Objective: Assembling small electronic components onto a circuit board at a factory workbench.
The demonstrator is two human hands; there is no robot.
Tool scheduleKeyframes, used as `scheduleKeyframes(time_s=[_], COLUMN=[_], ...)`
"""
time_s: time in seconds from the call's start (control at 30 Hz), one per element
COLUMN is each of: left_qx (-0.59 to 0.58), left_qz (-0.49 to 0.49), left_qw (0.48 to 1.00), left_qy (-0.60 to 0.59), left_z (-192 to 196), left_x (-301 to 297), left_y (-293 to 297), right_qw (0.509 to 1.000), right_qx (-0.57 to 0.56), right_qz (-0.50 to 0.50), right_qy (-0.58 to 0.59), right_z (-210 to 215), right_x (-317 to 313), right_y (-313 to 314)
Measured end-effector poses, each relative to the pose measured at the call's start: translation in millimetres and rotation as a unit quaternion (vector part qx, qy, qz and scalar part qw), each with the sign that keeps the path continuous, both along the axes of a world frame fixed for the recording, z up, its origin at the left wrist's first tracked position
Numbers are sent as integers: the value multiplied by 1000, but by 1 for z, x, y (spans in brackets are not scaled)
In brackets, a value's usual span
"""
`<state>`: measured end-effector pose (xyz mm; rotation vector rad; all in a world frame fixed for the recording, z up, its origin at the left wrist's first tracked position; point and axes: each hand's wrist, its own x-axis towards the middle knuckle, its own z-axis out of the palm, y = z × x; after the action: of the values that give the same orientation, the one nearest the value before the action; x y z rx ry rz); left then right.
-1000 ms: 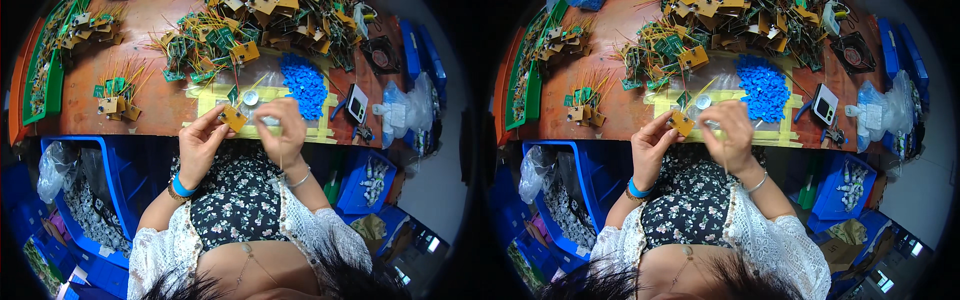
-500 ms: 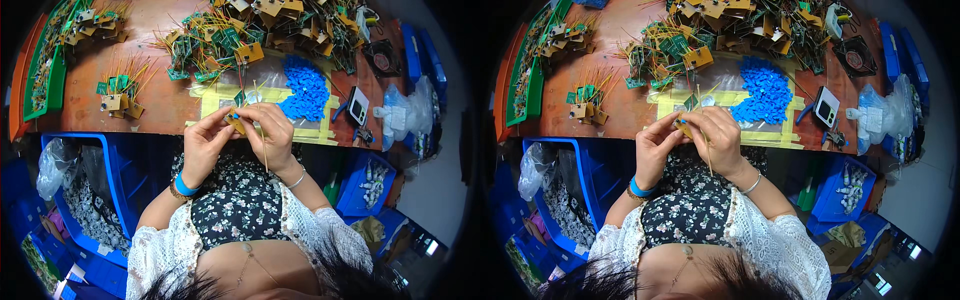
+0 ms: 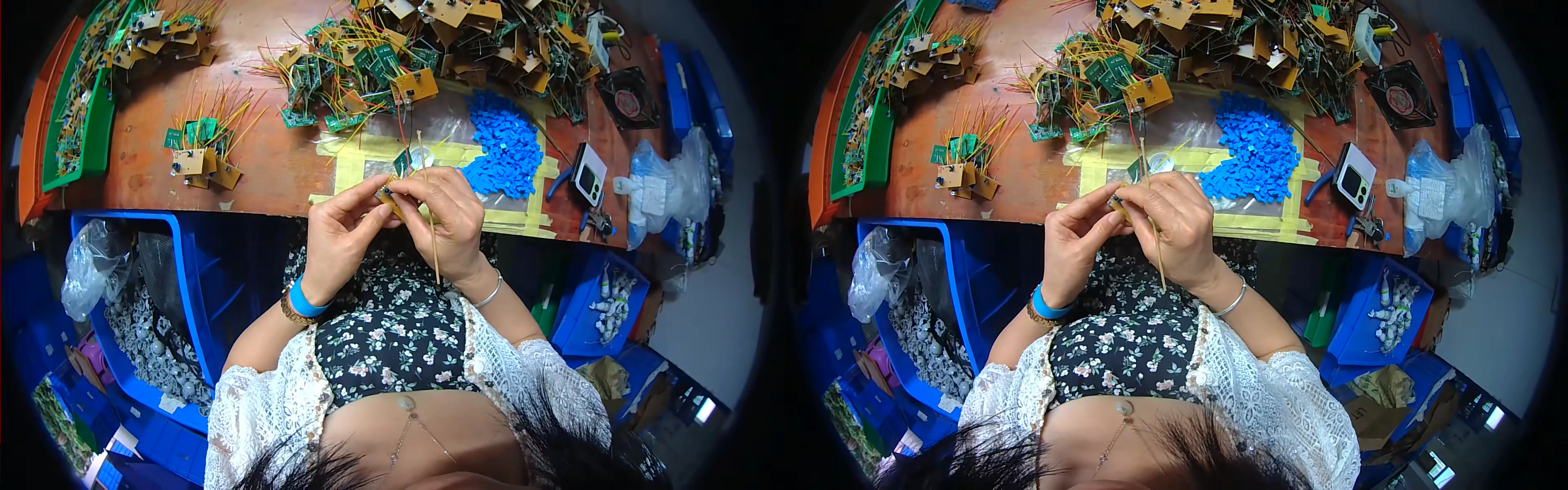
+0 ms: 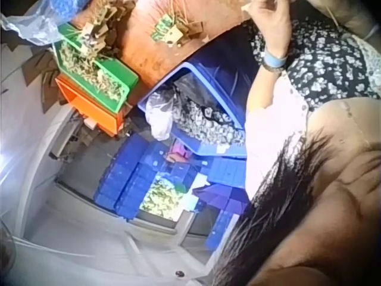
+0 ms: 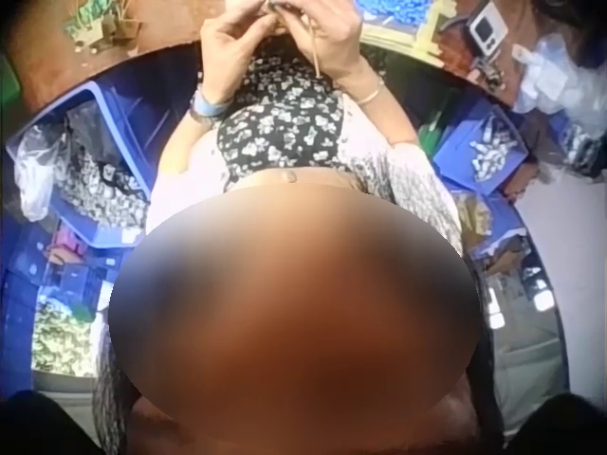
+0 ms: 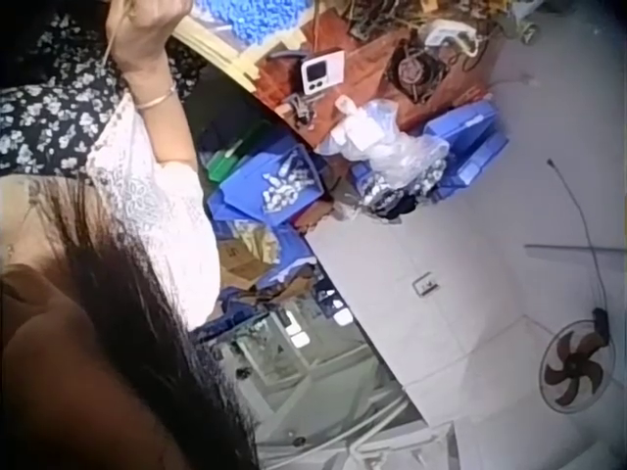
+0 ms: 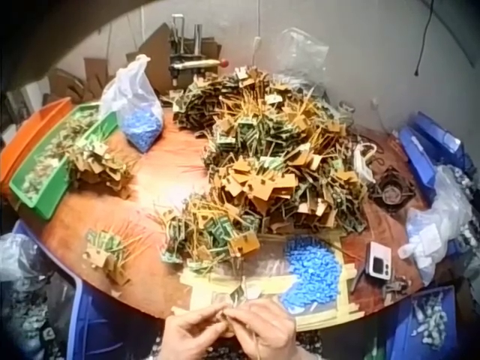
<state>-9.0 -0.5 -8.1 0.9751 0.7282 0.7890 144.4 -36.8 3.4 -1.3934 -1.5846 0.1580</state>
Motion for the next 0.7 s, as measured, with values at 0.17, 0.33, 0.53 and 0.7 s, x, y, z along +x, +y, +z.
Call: scheduleKeyframes(time_s=[0.17, 0.33, 0.53, 0.7], left_qx=[-45, 44, 330, 408], left_qz=[41, 102, 368, 370], left_qw=[998, 992, 831, 671], left_qy=[2, 56, 256, 497], left_z=[3, 18, 27, 19], left_x=[-1, -23, -93, -136], left_y=[-1, 7, 74, 99], right_qw=[1000, 997, 998, 999], right_qx=[-21, 52, 52, 28], right_qz=[17, 53, 28, 27], right_qy=[-10, -10, 16, 13], right_z=[7, 11, 12, 4], right_x=[-5, -9, 3, 2], right_y=[-4, 2, -4, -9])
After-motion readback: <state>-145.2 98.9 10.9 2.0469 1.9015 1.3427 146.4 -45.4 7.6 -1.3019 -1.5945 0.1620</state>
